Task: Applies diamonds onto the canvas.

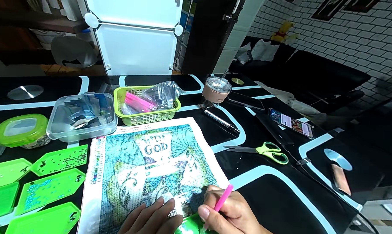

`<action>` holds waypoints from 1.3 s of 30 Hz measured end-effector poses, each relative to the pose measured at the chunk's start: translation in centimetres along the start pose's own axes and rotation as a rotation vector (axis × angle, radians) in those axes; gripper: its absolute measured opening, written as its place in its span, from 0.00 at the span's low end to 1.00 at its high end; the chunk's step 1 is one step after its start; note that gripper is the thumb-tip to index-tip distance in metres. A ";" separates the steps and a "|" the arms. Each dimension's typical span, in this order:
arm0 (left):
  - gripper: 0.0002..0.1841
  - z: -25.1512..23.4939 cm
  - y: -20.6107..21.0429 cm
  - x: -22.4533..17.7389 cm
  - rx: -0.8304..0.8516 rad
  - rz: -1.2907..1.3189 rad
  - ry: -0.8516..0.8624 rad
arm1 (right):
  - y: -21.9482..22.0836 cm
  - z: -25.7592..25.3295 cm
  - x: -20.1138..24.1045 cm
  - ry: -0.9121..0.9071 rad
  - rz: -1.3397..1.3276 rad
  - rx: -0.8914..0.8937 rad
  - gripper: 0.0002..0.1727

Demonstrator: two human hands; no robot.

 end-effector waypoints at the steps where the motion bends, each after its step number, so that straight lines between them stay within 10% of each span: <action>1: 0.24 0.0 0.0 0.0 0.001 -0.002 0.001 | -0.2 0.0 -0.1 0.039 -0.058 -0.025 0.19; 8: 0.25 -0.1 0.0 0.0 -0.002 -0.009 -0.001 | -0.9 -0.5 -1.6 0.278 -0.128 -0.321 0.15; 39: 0.25 0.0 0.1 0.0 0.000 -0.025 0.002 | -1.0 -0.3 -1.5 0.168 0.087 -0.166 0.17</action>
Point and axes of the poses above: each hand's wrist, its own z-axis away from the middle knuckle, its own y-axis out of the palm, x = y × z, the point moved 2 cm from there along -z, towards the middle knuckle, and after that the axes turned 2 degrees about z, right-handed, at the moved point
